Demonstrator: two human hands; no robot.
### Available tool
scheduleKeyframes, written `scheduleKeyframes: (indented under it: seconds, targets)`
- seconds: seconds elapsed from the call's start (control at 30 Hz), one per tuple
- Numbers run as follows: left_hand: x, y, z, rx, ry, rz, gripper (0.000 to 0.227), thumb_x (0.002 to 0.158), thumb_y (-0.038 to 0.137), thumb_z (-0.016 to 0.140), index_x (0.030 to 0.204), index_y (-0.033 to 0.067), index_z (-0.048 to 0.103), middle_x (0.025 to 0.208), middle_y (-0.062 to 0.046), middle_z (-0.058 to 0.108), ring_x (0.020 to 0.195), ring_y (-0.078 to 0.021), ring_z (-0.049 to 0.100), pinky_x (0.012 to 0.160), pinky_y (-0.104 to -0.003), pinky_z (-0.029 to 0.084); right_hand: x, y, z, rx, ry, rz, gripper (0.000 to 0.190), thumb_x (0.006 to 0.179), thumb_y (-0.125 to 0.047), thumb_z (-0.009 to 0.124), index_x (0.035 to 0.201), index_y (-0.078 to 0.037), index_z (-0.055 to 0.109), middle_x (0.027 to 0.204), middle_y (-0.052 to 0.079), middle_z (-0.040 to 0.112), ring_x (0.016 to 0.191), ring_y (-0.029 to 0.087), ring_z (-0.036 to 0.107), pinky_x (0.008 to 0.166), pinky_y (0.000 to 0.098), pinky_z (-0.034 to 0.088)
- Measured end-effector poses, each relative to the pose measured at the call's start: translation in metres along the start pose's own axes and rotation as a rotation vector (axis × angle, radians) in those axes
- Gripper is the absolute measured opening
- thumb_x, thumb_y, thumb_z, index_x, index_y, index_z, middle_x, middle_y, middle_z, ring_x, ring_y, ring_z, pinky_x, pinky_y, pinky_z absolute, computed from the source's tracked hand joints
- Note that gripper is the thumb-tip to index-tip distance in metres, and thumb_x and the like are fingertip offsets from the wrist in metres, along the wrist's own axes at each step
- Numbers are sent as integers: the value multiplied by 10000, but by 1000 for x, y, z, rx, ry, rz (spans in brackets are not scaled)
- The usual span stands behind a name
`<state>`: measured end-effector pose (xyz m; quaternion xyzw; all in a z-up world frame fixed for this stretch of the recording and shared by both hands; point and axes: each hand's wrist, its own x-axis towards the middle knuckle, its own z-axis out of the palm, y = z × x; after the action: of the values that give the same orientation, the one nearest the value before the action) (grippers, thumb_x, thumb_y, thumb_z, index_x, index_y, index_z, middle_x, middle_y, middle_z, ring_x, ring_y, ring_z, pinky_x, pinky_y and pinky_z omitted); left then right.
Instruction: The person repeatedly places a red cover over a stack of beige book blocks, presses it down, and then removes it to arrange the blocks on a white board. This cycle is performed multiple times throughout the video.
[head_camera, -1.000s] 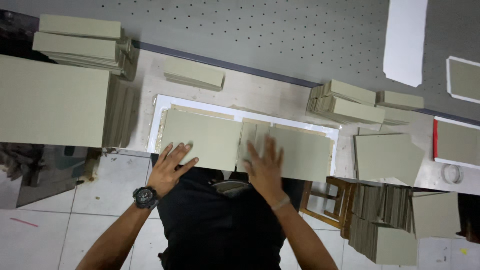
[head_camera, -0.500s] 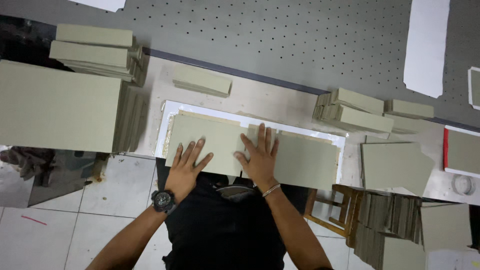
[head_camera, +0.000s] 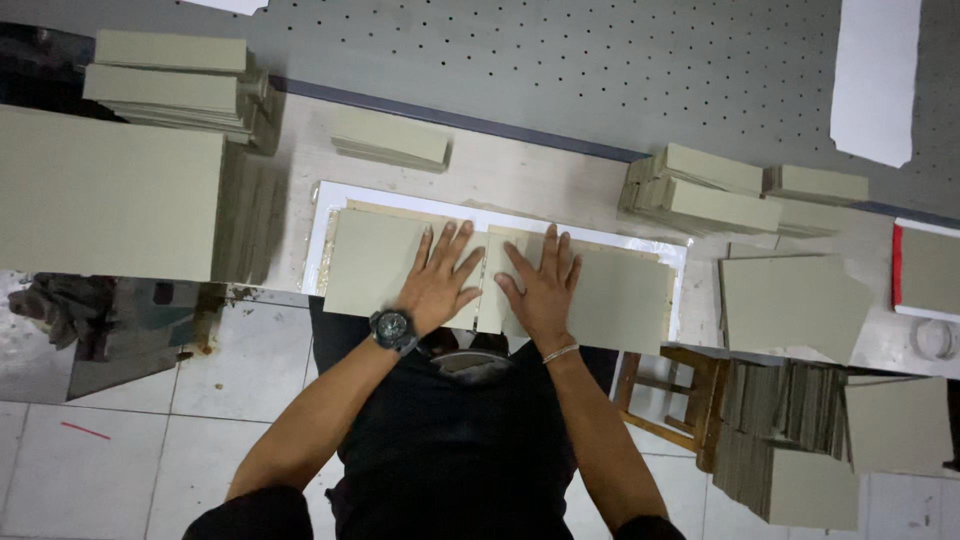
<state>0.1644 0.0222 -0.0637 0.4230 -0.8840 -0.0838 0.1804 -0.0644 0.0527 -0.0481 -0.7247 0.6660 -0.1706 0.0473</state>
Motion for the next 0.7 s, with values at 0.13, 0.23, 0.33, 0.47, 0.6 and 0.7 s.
scheduleKeyframes:
  seconds: [0.13, 0.23, 0.33, 0.47, 0.6, 0.7]
  targets:
    - [9, 2, 1, -9, 13, 2, 773, 1068, 512, 608, 1711, 154, 371, 1824, -227, 165, 1663, -458, 192, 1326, -709, 88, 8, 2, -5, 23, -20, 25, 555, 1064, -659, 590, 1569, -430, 616, 1824, 209, 146, 1676, 469, 94, 1241, 794, 114]
    - [19, 2, -6, 15, -19, -7, 857, 1014, 543, 661, 1723, 168, 357, 1811, -232, 216, 1668, -446, 197, 1324, -718, 71, 14, 19, -15, 74, 21, 11, 601, 1029, -606, 649, 1585, -382, 608, 1823, 239, 129, 1669, 501, 116, 1228, 812, 167]
    - [18, 1, -14, -63, -13, -35, 713, 1087, 571, 557, 1718, 291, 377, 1823, -189, 173, 1651, -483, 199, 1308, -745, 56, 4, 40, -30, 115, 67, 115, 675, 1083, -431, 684, 1713, -362, 451, 1833, 209, 79, 1676, 456, 69, 1249, 769, 163]
    - [28, 6, -7, -46, 37, 9, 653, 1084, 589, 559, 1677, 335, 453, 1822, -170, 197, 1656, -482, 191, 1311, -730, 71, -24, 69, -28, 63, 55, 167, 621, 1084, -474, 649, 1674, -347, 503, 1831, 206, 97, 1671, 470, 115, 1251, 772, 177]
    - [32, 12, -1, -54, 82, 30, 631, 1078, 583, 577, 1662, 368, 470, 1824, -168, 198, 1656, -488, 187, 1310, -723, 64, -39, 66, -27, 78, 40, 183, 601, 1092, -491, 629, 1664, -346, 512, 1811, 217, 158, 1666, 466, 145, 1264, 758, 157]
    - [36, 17, 5, -64, 46, 41, 629, 1054, 530, 628, 1640, 335, 508, 1834, -161, 171, 1671, -478, 134, 1318, -723, 82, -42, 65, -13, 4, 41, 174, 590, 1120, -588, 523, 1664, -360, 514, 1813, 209, 173, 1673, 444, 137, 1268, 733, 115]
